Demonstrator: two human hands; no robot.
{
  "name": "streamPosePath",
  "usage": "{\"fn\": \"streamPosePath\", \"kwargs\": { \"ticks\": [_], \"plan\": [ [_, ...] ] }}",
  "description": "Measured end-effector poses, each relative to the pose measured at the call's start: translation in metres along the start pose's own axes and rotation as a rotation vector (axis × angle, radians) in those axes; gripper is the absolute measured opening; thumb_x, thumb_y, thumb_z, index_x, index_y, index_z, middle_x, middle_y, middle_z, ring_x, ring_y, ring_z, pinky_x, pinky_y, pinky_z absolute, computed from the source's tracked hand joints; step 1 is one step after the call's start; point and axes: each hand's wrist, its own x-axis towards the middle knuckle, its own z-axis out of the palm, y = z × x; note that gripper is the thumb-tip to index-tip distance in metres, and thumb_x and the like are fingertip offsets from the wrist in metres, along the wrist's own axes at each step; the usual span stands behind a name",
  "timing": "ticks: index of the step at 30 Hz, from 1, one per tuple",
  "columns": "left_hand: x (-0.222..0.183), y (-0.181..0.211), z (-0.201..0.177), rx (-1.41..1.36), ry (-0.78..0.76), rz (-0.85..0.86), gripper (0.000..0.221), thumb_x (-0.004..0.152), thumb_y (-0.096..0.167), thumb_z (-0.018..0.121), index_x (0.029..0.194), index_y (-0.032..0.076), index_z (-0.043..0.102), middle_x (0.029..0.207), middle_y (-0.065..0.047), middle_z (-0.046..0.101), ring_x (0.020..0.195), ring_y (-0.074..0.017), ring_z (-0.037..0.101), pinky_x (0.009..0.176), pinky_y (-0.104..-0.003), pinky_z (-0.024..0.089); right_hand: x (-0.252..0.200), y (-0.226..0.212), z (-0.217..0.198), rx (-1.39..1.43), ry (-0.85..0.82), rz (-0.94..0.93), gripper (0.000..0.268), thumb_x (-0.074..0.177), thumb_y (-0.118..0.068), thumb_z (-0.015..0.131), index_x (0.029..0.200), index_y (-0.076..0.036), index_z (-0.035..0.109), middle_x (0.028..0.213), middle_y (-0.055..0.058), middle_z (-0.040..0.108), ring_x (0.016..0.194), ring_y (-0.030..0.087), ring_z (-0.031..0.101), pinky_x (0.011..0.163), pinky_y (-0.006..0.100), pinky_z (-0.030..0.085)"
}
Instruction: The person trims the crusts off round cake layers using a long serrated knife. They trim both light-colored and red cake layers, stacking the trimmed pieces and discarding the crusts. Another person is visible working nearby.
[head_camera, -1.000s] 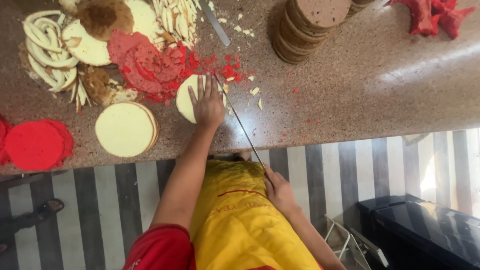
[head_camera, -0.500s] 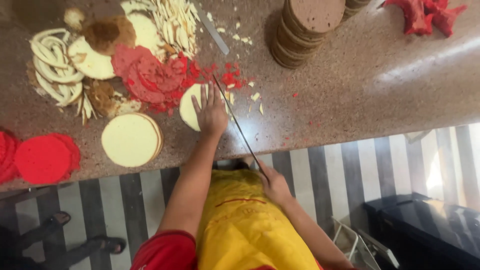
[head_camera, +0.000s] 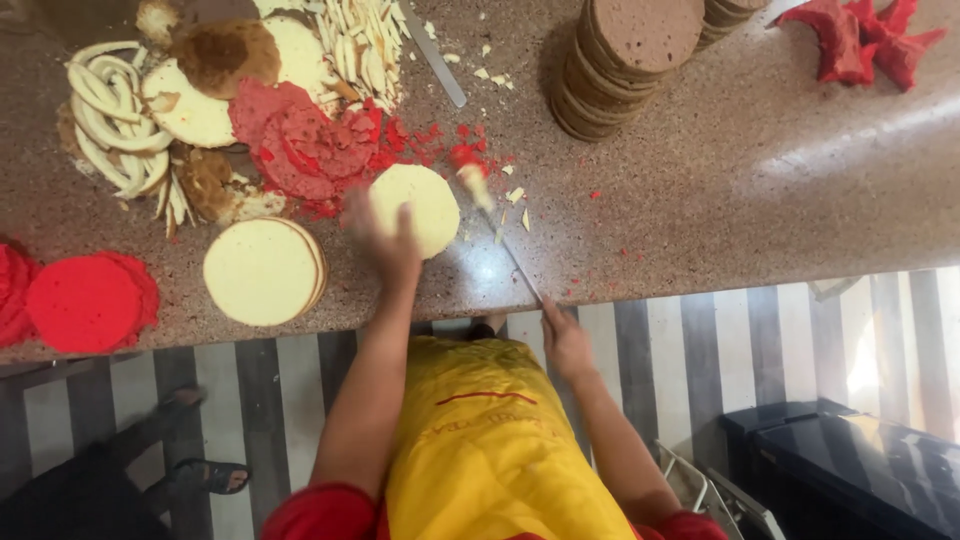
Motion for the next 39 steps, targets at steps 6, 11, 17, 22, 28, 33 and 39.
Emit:
{"fn": "streamPosePath", "kwargs": {
  "ticks": [6, 11, 17, 22, 28, 33, 39],
  "plan": [
    [-0.008, -0.066, -0.005, -0.936, -0.191, -0.731, 0.061, 0.092, 0.032, 0.072, 0.144, 0.005, 0.057, 0.135, -0.010, 0.067, 0.123, -0.0246, 0.062, 0.099, -0.041, 0.049, 0.074, -0.078, -0.064, -0.299, 0.334, -0.436, 0.043, 0.082, -0.032, 0.074, 0.121, -0.019, 0.064, 0.113, 0.017, 0.069, 0.097, 0.036, 0.064, 0.083, 0.046, 0.050],
    [0.015, -0.052, -0.005, -0.886, -0.304, -0.929, 0.059, 0.088, 0.028, 0.079, 0.140, 0.006, 0.062, 0.128, -0.010, 0.067, 0.114, -0.0238, 0.061, 0.084, -0.039, 0.044, 0.159, -0.104, 0.009, 0.679, -0.199, -0.060, 0.049, 0.101, -0.030, 0.071, 0.138, 0.000, 0.059, 0.114, 0.012, 0.064, 0.099, 0.022, 0.056, 0.083, 0.035, 0.048],
    [-0.005, -0.069, 0.063, -1.088, -0.210, -0.632, 0.064, 0.069, 0.013, 0.087, 0.128, 0.000, 0.067, 0.113, -0.011, 0.076, 0.099, -0.0243, 0.073, 0.081, -0.040, 0.063, 0.184, -0.142, 0.037, 1.313, -0.530, 0.281, 0.051, 0.101, -0.019, 0.058, 0.146, 0.003, 0.050, 0.130, 0.017, 0.064, 0.113, 0.028, 0.062, 0.096, 0.042, 0.050],
    [-0.026, -0.039, 0.035, -1.032, 0.030, -0.676, 0.082, 0.065, 0.004, 0.090, 0.133, 0.008, 0.045, 0.125, -0.012, 0.063, 0.110, -0.0231, 0.067, 0.084, -0.038, 0.062, 0.172, -0.142, 0.015, 1.455, -0.608, 0.247, 0.056, 0.096, -0.014, 0.056, 0.149, 0.001, 0.044, 0.143, 0.016, 0.059, 0.132, 0.030, 0.055, 0.115, 0.044, 0.040],
    [-0.057, -0.158, -0.027, -1.093, -0.095, -0.227, 0.056, 0.083, 0.007, 0.067, 0.138, -0.002, 0.062, 0.146, -0.009, 0.060, 0.135, -0.0240, 0.061, 0.112, -0.039, 0.055, 0.159, -0.160, -0.016, 1.226, -0.648, 0.039, 0.083, 0.094, -0.048, 0.061, 0.158, -0.004, 0.031, 0.159, 0.015, 0.043, 0.140, 0.034, 0.047, 0.110, 0.052, 0.044],
    [0.008, -0.182, -0.232, -1.733, 0.303, -0.432, 0.062, 0.087, 0.016, 0.067, 0.146, 0.001, 0.051, 0.137, -0.016, 0.064, 0.125, -0.0339, 0.065, 0.107, -0.050, 0.054, 0.156, -0.142, -0.017, 1.164, -0.493, 0.126, 0.081, 0.096, -0.047, 0.056, 0.159, -0.005, 0.029, 0.157, 0.019, 0.043, 0.134, 0.037, 0.052, 0.104, 0.056, 0.048],
    [0.084, -0.209, -0.402, -1.619, 0.282, -0.313, 0.066, 0.094, 0.022, 0.065, 0.154, 0.004, 0.046, 0.148, -0.017, 0.059, 0.134, -0.0384, 0.060, 0.107, -0.056, 0.052, 0.137, -0.118, 0.000, 1.137, -0.319, 0.222, 0.075, 0.101, -0.046, 0.051, 0.160, -0.005, 0.031, 0.156, 0.020, 0.042, 0.128, 0.038, 0.054, 0.101, 0.055, 0.047]
  ]
}}
